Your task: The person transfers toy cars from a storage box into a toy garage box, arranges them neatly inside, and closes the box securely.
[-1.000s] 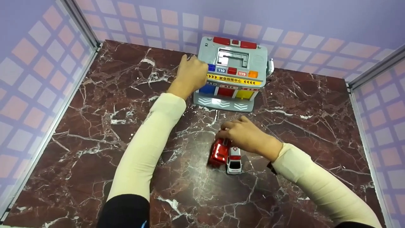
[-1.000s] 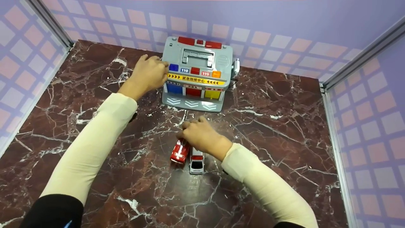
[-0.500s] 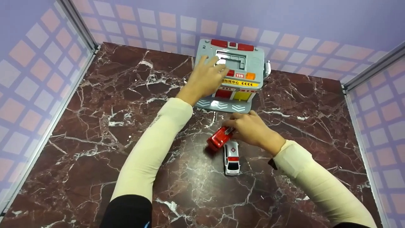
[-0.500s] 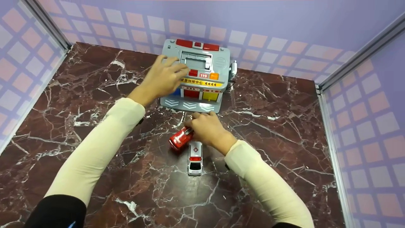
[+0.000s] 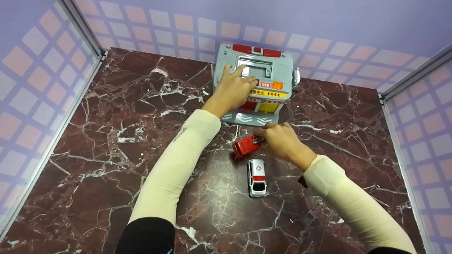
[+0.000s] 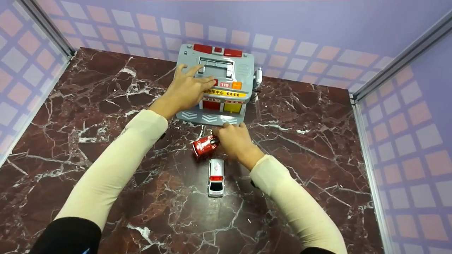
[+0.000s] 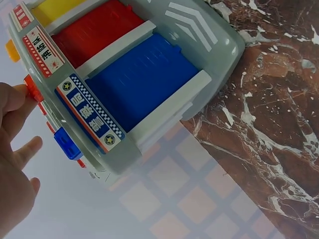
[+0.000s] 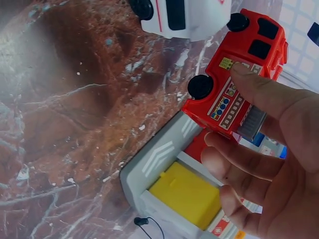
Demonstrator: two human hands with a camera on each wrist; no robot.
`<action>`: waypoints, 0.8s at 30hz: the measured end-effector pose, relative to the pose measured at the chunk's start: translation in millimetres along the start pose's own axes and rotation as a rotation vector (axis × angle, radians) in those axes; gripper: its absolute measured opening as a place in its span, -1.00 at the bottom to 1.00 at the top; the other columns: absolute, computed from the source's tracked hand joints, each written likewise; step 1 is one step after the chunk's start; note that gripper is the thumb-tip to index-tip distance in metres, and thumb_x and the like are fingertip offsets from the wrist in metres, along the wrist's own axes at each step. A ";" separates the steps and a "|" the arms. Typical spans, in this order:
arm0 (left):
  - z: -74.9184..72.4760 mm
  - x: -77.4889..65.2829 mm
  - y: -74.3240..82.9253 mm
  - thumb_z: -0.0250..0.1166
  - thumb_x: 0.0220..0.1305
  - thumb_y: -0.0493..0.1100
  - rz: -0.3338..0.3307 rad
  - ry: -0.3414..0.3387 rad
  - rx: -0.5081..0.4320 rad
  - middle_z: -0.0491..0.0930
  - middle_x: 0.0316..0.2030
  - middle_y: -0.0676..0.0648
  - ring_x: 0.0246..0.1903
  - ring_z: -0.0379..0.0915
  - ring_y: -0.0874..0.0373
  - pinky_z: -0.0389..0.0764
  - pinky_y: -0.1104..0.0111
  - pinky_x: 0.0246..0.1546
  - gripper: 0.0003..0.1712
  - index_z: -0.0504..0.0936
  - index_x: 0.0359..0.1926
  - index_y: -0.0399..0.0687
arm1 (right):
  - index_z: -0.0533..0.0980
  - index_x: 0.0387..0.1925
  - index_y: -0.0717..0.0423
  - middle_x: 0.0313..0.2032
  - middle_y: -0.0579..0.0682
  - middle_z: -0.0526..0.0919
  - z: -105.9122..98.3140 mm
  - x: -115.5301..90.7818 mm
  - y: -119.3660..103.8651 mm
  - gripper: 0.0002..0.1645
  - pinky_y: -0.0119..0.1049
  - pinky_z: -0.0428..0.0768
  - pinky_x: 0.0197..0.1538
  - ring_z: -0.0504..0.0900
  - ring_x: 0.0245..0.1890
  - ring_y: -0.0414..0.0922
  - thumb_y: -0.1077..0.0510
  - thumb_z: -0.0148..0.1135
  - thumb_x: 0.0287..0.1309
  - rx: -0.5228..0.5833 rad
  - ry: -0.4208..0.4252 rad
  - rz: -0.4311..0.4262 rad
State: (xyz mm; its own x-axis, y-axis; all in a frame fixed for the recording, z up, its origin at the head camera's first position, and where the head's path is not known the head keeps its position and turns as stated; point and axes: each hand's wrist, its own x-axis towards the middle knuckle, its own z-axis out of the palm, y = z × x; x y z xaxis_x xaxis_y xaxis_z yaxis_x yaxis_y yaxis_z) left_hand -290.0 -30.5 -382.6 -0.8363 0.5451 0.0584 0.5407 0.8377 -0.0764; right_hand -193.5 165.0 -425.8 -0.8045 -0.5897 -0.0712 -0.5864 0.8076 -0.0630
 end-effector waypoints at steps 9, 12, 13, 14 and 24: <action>-3.9 4.0 -4.0 0.07 0.47 -0.08 -0.009 -0.033 -0.038 0.31 0.44 0.14 0.53 -0.06 -0.14 -0.08 -0.17 0.43 -0.46 0.38 0.43 0.26 | 0.68 -0.07 -0.10 -0.18 0.15 0.73 13.1 3.1 4.1 -0.50 0.14 0.54 -0.08 0.69 -0.22 0.18 -0.05 0.60 -0.12 0.019 -0.010 0.056; -4.1 4.8 -4.1 0.09 0.45 -0.07 0.000 -0.021 -0.045 0.32 0.44 0.14 0.52 -0.03 -0.14 -0.06 -0.17 0.43 -0.46 0.41 0.42 0.22 | 0.68 -0.11 -0.08 -0.21 0.17 0.73 14.8 4.5 5.4 -0.56 0.16 0.53 -0.08 0.69 -0.23 0.20 -0.05 0.58 -0.09 0.038 -0.011 0.093; -4.1 5.2 -3.8 0.08 0.46 -0.07 0.003 -0.015 -0.048 0.33 0.43 0.13 0.52 -0.02 -0.14 -0.06 -0.17 0.42 -0.47 0.42 0.41 0.22 | 0.68 -0.10 -0.08 -0.21 0.17 0.73 14.8 5.0 5.9 -0.55 0.16 0.53 -0.08 0.69 -0.22 0.20 -0.06 0.57 -0.08 0.045 -0.011 0.107; -4.6 5.3 -3.6 0.07 0.46 -0.07 0.004 -0.012 -0.053 0.33 0.43 0.13 0.52 -0.02 -0.13 -0.06 -0.16 0.43 -0.48 0.42 0.41 0.21 | 0.68 -0.09 -0.07 -0.22 0.18 0.74 15.1 5.6 6.5 -0.55 0.16 0.53 -0.08 0.69 -0.22 0.20 -0.07 0.56 -0.07 0.049 -0.011 0.120; -5.3 6.2 -1.9 0.07 0.47 -0.09 -0.003 -0.017 -0.077 0.36 0.41 0.10 0.51 0.00 -0.15 -0.10 -0.15 0.44 -0.52 0.47 0.37 0.18 | 0.66 -0.25 0.00 -0.31 0.19 0.72 17.7 10.2 11.6 -0.63 0.18 0.60 -0.28 0.69 -0.31 0.25 -0.15 0.49 0.02 0.087 -0.037 0.218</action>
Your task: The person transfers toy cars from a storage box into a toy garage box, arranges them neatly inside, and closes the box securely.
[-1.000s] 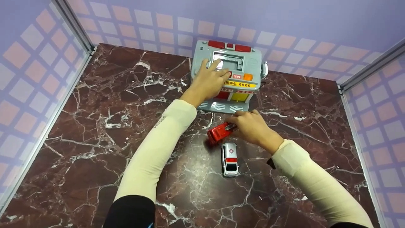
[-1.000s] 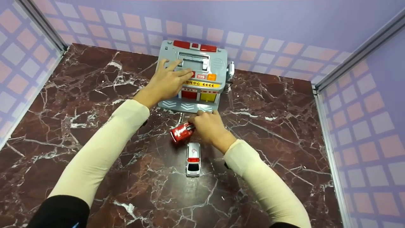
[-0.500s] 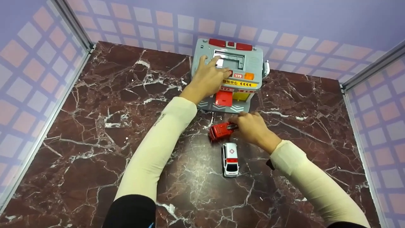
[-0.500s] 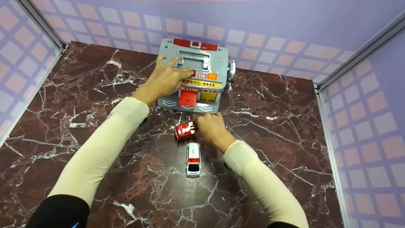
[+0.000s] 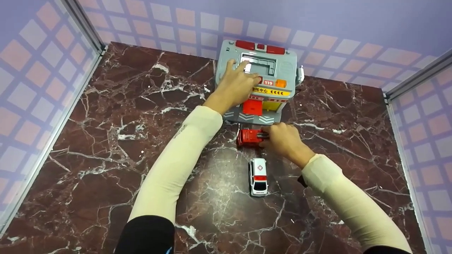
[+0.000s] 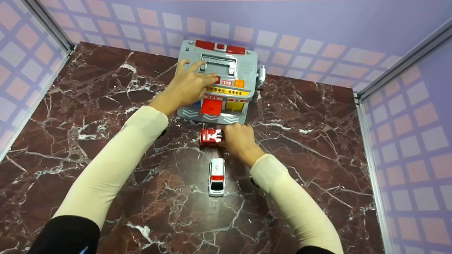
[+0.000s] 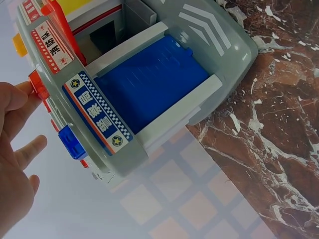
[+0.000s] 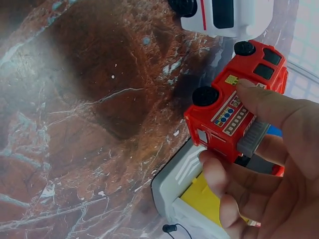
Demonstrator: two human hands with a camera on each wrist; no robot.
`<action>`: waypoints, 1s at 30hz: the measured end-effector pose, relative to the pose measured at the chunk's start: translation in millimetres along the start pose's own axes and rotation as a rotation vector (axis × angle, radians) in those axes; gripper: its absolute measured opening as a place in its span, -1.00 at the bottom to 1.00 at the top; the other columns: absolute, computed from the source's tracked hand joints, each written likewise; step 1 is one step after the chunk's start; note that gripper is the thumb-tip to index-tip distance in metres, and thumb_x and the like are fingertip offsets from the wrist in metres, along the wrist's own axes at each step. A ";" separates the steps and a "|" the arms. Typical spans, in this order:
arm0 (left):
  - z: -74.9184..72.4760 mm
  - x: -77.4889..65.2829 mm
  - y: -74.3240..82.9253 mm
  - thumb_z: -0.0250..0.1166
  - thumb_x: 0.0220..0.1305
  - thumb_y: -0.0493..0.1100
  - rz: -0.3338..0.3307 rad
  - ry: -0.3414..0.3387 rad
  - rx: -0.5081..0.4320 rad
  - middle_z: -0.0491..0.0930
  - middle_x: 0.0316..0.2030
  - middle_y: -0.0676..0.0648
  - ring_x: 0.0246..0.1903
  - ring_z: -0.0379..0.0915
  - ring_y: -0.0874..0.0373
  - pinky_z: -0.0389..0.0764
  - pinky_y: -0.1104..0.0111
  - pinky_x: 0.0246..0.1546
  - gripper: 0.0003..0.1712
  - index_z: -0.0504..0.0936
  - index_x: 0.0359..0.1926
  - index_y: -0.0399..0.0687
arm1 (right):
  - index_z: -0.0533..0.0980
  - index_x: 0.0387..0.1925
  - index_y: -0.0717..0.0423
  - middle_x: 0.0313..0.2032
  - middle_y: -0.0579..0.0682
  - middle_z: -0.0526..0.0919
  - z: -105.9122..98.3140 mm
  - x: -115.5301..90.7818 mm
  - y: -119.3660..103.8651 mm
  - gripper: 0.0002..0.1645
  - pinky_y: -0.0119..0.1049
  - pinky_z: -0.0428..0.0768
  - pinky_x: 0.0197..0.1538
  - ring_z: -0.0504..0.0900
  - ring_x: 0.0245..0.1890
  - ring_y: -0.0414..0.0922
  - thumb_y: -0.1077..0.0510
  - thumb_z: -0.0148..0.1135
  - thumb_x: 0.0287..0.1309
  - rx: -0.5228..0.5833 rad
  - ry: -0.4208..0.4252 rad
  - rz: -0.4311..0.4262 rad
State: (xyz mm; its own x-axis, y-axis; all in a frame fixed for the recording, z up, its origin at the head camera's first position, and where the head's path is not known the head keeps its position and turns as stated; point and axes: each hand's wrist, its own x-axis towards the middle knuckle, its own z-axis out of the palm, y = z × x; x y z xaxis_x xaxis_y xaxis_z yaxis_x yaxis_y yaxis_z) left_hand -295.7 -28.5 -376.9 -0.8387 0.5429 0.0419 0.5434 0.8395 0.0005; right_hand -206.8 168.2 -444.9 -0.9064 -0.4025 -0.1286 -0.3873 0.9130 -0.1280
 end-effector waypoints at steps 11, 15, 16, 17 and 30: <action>-1.3 -1.5 3.2 0.10 0.45 -0.11 0.019 0.023 0.056 0.45 0.36 0.08 0.47 0.07 -0.13 0.01 -0.15 0.39 -0.53 0.52 0.33 0.11 | 0.65 -0.30 0.12 -0.35 0.30 0.72 3.6 9.2 2.4 -0.57 0.24 0.59 -0.34 0.67 -0.38 0.34 -0.18 0.41 0.12 -0.013 0.086 0.125; -0.9 -1.0 3.6 0.11 0.44 -0.10 0.020 0.036 0.052 0.46 0.35 0.08 0.46 0.10 -0.13 0.02 -0.14 0.38 -0.54 0.54 0.31 0.10 | 0.64 -0.32 0.15 -0.39 0.31 0.70 3.8 11.7 2.1 -0.51 0.23 0.58 -0.34 0.67 -0.39 0.32 -0.22 0.37 0.15 -0.009 0.087 0.163; -0.9 -0.9 3.7 0.11 0.44 -0.09 0.018 0.038 0.052 0.46 0.35 0.08 0.46 0.10 -0.13 0.02 -0.14 0.38 -0.55 0.54 0.31 0.10 | 0.64 -0.33 0.16 -0.39 0.31 0.69 3.6 12.2 1.9 -0.50 0.23 0.58 -0.34 0.67 -0.39 0.32 -0.23 0.37 0.15 -0.007 0.086 0.170; -1.0 -0.8 3.7 0.12 0.43 -0.09 0.016 0.039 0.052 0.46 0.35 0.08 0.46 0.10 -0.12 0.02 -0.14 0.38 -0.55 0.55 0.30 0.10 | 0.64 -0.33 0.17 -0.39 0.31 0.69 3.6 12.8 1.5 -0.48 0.22 0.58 -0.34 0.67 -0.39 0.31 -0.24 0.36 0.16 -0.009 0.084 0.174; -2.7 -0.2 3.1 0.13 0.43 -0.08 0.009 0.002 0.052 0.42 0.38 0.10 0.50 0.04 -0.11 -0.03 -0.15 0.42 -0.51 0.50 0.35 0.14 | 0.58 -0.46 0.23 -0.42 0.35 0.65 3.9 15.9 -3.9 -0.35 0.23 0.59 -0.35 0.67 -0.39 0.30 -0.33 0.32 0.14 -0.017 0.100 0.222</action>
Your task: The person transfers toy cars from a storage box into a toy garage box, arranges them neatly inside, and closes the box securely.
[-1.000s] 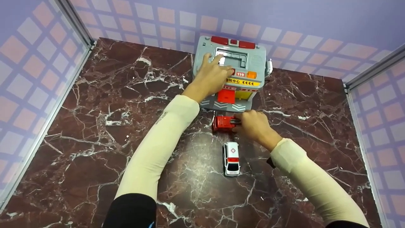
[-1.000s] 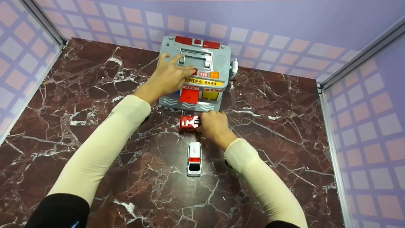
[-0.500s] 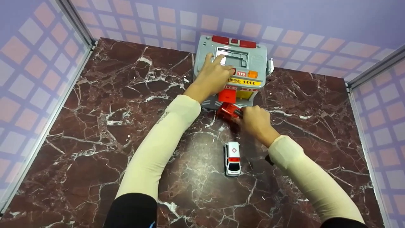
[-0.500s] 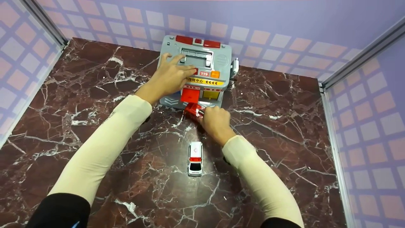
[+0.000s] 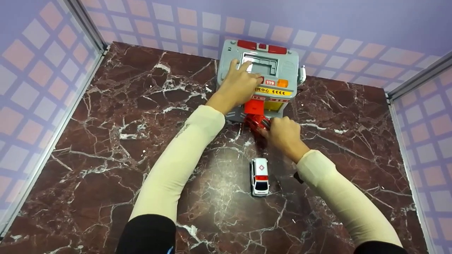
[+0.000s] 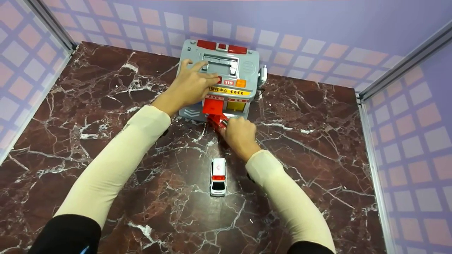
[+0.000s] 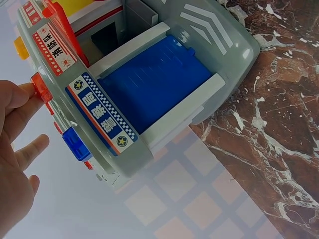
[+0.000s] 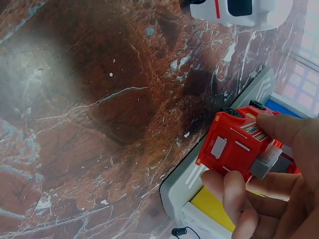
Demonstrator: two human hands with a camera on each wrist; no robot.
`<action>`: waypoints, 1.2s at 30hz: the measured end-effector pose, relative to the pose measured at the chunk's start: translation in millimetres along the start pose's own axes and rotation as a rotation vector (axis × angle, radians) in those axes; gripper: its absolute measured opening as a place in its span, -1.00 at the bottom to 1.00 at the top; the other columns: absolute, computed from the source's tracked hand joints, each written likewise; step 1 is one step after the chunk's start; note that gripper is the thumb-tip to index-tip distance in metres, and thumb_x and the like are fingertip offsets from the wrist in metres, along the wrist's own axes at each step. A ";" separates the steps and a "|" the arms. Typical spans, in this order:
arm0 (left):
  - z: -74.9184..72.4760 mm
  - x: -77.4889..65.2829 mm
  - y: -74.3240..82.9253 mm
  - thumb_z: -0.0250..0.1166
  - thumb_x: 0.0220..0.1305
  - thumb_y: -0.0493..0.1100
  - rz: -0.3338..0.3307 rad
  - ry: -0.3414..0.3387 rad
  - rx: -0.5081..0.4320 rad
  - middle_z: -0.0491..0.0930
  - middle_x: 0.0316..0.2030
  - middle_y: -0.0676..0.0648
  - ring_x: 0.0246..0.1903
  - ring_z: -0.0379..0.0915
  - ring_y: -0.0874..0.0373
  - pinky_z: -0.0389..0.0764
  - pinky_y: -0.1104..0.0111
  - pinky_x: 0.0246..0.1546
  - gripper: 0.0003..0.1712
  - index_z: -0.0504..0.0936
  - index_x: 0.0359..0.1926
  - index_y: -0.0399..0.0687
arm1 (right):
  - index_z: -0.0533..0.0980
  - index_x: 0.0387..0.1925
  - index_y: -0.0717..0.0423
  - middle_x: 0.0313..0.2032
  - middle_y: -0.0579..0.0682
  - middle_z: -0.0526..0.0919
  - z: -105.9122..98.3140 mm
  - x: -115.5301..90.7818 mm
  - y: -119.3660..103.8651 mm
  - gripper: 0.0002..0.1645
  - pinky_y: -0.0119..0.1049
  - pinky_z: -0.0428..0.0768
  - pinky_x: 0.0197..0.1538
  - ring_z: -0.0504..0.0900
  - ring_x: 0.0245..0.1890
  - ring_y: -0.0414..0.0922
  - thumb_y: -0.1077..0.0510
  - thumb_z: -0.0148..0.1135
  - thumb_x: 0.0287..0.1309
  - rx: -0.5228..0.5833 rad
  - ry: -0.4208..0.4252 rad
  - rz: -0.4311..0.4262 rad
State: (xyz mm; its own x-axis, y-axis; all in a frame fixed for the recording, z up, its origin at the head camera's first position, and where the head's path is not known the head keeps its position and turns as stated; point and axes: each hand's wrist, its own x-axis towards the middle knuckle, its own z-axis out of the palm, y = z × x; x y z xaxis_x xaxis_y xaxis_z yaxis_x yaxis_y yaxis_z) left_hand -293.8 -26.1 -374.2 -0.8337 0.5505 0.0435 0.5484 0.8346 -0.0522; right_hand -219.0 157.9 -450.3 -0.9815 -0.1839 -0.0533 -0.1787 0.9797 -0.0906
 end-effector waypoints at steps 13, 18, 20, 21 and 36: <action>0.4 1.1 -0.2 0.07 0.47 -0.07 0.005 0.014 0.008 0.49 0.33 0.10 0.48 0.08 -0.12 0.00 -0.14 0.39 -0.56 0.55 0.30 0.14 | 0.59 -0.51 0.25 -0.39 0.38 0.69 6.2 5.6 -4.8 -0.34 0.26 0.60 -0.35 0.68 -0.38 0.35 -0.32 0.35 0.10 0.011 0.084 0.026; 0.9 1.9 -1.1 0.07 0.47 -0.06 0.003 0.019 0.003 0.51 0.31 0.09 0.47 0.10 -0.13 0.00 -0.14 0.40 -0.56 0.55 0.31 0.14 | 0.60 -0.48 0.27 -0.39 0.38 0.68 7.5 7.2 -5.0 -0.32 0.27 0.59 -0.35 0.68 -0.39 0.34 -0.34 0.33 0.11 0.017 0.082 0.037; 1.1 1.7 -1.0 0.08 0.46 -0.06 0.003 0.025 0.000 0.52 0.31 0.08 0.46 0.11 -0.13 0.01 -0.14 0.39 -0.56 0.55 0.30 0.14 | 0.60 -0.46 0.28 -0.39 0.38 0.68 7.9 7.7 -4.9 -0.32 0.27 0.59 -0.35 0.67 -0.39 0.34 -0.33 0.32 0.12 0.014 0.081 0.039; 1.3 1.7 -1.1 0.09 0.46 -0.06 0.003 0.028 -0.002 0.52 0.30 0.08 0.46 0.12 -0.13 0.01 -0.14 0.39 -0.56 0.56 0.30 0.14 | 0.61 -0.45 0.29 -0.39 0.39 0.68 8.3 8.1 -4.9 -0.32 0.26 0.59 -0.36 0.67 -0.39 0.34 -0.33 0.32 0.12 0.013 0.084 0.038; 3.3 0.9 -2.3 0.07 0.47 -0.09 0.003 0.045 -0.028 0.52 0.30 0.09 0.46 0.13 -0.13 -0.01 -0.14 0.40 -0.56 0.56 0.31 0.13 | 0.55 -0.58 0.19 -0.48 0.32 0.67 16.1 12.4 -8.9 -0.32 0.23 0.57 -0.45 0.68 -0.46 0.30 -0.36 0.27 0.15 0.032 0.124 0.017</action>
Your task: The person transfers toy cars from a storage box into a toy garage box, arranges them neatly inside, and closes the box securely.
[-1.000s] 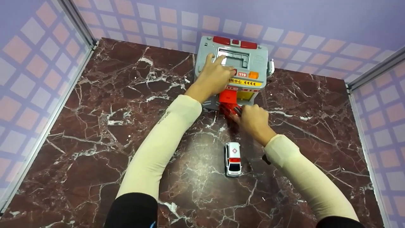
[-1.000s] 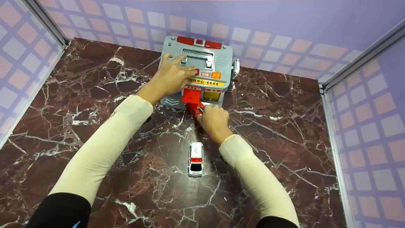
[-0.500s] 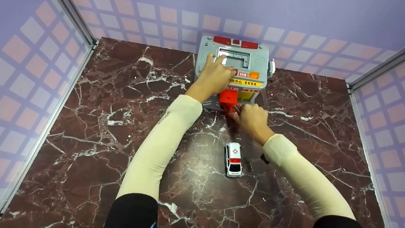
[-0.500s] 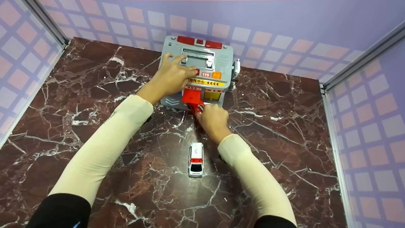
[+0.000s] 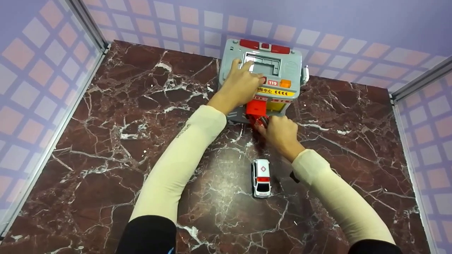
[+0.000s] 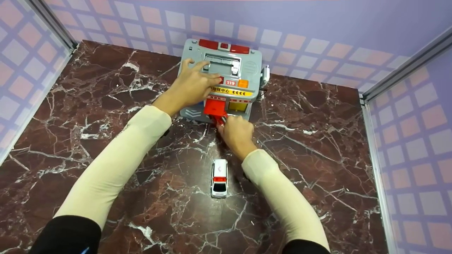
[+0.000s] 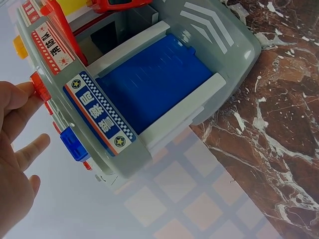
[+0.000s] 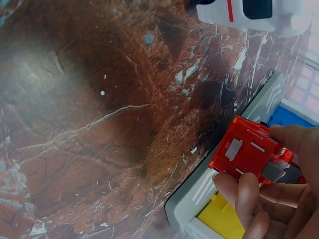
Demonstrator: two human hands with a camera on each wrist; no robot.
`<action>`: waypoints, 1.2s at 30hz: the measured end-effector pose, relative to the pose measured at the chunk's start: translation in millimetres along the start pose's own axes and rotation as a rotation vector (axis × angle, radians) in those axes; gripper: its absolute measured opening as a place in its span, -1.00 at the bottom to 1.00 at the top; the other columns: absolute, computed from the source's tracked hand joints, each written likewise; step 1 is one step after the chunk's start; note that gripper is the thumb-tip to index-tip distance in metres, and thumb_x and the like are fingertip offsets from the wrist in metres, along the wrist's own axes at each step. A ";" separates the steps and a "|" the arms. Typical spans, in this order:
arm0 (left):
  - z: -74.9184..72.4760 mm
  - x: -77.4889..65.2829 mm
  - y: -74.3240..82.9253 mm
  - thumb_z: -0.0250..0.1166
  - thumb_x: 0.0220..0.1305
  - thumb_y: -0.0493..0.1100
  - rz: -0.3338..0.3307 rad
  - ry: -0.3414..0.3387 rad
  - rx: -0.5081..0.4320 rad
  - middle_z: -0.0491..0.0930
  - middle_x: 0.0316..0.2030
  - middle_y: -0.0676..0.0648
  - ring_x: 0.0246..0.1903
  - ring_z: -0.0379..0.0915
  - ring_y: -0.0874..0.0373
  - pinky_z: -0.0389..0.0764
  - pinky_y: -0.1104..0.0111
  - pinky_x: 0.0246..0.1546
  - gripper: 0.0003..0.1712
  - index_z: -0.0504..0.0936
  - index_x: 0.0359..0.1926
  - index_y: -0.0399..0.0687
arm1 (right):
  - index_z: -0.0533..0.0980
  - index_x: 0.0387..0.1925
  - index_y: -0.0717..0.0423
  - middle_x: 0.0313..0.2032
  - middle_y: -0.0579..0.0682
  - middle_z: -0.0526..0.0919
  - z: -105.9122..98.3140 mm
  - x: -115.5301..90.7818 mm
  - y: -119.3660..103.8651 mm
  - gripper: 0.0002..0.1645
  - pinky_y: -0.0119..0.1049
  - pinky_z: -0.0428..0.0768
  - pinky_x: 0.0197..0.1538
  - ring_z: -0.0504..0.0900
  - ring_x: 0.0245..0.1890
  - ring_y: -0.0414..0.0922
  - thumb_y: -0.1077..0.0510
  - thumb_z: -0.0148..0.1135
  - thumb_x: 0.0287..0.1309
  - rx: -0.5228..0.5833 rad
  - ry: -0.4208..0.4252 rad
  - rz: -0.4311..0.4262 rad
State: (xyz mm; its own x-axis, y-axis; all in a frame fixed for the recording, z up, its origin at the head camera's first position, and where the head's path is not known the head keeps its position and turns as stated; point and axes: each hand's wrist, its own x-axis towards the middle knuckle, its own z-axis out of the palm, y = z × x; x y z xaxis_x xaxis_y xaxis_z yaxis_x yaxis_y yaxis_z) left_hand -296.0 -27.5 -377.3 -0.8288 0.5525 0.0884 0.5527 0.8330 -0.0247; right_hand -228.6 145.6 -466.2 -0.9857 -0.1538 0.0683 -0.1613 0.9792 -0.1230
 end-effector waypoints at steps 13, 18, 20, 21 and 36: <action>-0.3 0.7 -0.3 0.02 0.49 -0.06 0.003 -0.041 0.020 0.50 0.32 0.06 0.47 0.11 -0.12 -0.01 -0.14 0.40 -0.54 0.53 0.33 0.14 | 0.53 -0.62 0.23 -0.49 0.34 0.68 5.1 0.5 -6.0 -0.27 0.23 0.58 -0.48 0.67 -0.49 0.30 -0.39 0.31 0.07 -0.008 0.035 -0.002; -0.9 1.1 -0.5 0.01 0.50 -0.04 0.000 -0.047 0.026 0.49 0.32 0.07 0.48 0.09 -0.12 -0.03 -0.14 0.42 -0.55 0.53 0.32 0.16 | 0.53 -0.61 0.25 -0.52 0.33 0.67 7.4 1.1 -8.1 -0.24 0.19 0.59 -0.50 0.67 -0.51 0.28 -0.41 0.30 0.06 -0.022 0.046 -0.004; -1.1 1.0 -0.5 0.01 0.50 -0.05 0.000 -0.040 0.027 0.51 0.31 0.07 0.47 0.10 -0.12 -0.02 -0.14 0.41 -0.55 0.54 0.32 0.16 | 0.53 -0.61 0.25 -0.52 0.32 0.66 8.3 1.4 -8.9 -0.24 0.18 0.59 -0.50 0.67 -0.52 0.27 -0.41 0.30 0.06 -0.019 0.049 0.000; -1.2 0.9 -0.5 0.02 0.50 -0.05 0.000 -0.036 0.028 0.52 0.31 0.06 0.47 0.11 -0.12 -0.02 -0.14 0.41 -0.55 0.54 0.32 0.16 | 0.53 -0.60 0.26 -0.52 0.31 0.66 8.7 1.6 -9.2 -0.24 0.18 0.59 -0.50 0.67 -0.52 0.26 -0.41 0.30 0.06 -0.016 0.050 0.002; -0.1 0.4 0.3 0.03 0.48 -0.09 0.009 0.006 0.030 0.55 0.27 0.10 0.43 0.18 -0.12 0.04 -0.13 0.38 -0.58 0.60 0.26 0.14 | 0.54 -0.60 0.25 -0.48 0.36 0.67 14.1 5.4 -13.8 -0.25 0.23 0.61 -0.44 0.68 -0.47 0.29 -0.41 0.27 0.05 0.027 0.021 0.021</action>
State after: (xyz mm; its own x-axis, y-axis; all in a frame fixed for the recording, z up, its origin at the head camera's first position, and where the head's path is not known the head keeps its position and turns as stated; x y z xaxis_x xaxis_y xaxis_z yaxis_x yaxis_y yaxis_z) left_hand -296.2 -27.0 -377.2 -0.8231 0.5600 0.0943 0.5573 0.8285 -0.0550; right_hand -232.3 129.5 -478.1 -0.9877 -0.1305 0.0857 -0.1424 0.9782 -0.1513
